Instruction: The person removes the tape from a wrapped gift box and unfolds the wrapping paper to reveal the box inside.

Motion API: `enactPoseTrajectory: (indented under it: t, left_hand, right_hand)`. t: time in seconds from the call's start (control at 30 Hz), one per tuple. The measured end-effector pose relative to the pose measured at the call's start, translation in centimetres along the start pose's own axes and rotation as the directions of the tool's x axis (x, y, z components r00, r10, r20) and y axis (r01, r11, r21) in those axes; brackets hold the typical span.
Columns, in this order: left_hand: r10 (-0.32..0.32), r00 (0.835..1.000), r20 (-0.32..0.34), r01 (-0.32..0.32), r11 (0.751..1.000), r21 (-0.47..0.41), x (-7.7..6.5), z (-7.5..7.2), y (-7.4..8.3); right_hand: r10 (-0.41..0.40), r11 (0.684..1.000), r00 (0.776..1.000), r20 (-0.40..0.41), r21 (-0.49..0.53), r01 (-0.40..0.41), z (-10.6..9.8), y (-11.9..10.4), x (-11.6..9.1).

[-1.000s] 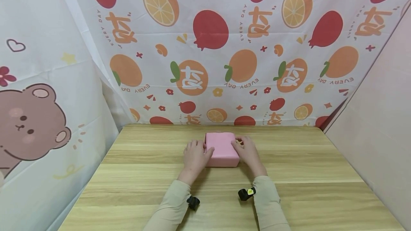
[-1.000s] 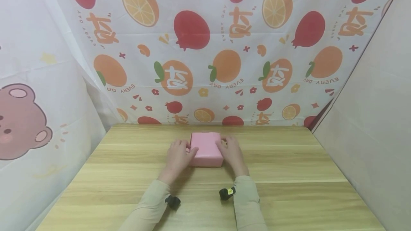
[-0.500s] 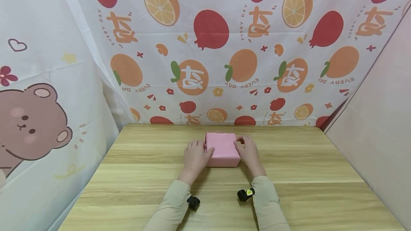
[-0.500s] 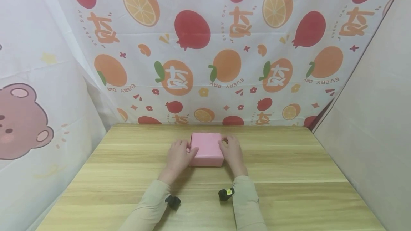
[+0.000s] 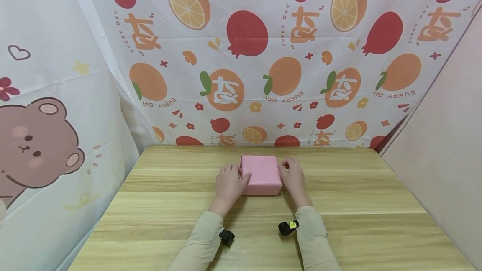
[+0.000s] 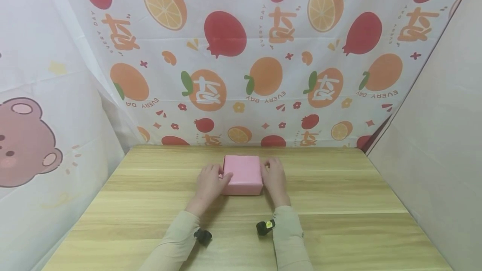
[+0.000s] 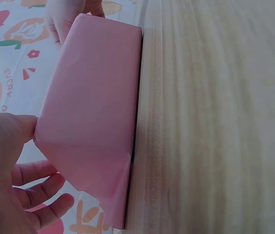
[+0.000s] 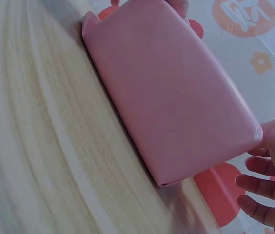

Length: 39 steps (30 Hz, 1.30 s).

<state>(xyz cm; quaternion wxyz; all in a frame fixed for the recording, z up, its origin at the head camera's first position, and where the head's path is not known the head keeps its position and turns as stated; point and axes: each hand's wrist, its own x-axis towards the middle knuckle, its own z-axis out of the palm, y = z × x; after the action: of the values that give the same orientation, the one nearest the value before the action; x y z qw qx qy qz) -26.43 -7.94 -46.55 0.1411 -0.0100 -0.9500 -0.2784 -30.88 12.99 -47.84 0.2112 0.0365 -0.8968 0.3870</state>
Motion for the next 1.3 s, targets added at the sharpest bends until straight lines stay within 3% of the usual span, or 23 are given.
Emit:
enactPoseTrajectory:
  t: [0.4,0.87,1.07,1.3]
  left_hand:
    - [0.003,1.0,-0.004,-0.003,1.0,0.002,0.23,0.13,-0.28]
    - [0.013,1.0,-0.01,-0.013,1.0,0.007,0.13,-0.18,-0.08]
    - [-0.006,1.0,0.002,0.006,1.0,0.004,0.18,-0.13,-0.08]
    - [-0.029,0.999,0.022,0.029,1.0,-0.006,0.2,-0.14,-0.01]
  right_hand:
    - [0.059,0.998,0.998,-0.019,0.01,-0.059,-0.64,0.75,0.35]
    - [0.028,0.999,0.998,-0.053,0.034,-0.026,-0.59,0.74,0.42]
    - [0.04,0.999,0.999,-0.007,0.035,-0.04,-0.64,0.58,0.5]
    - [0.036,0.999,0.992,0.12,0.027,-0.04,-0.49,0.19,0.46]
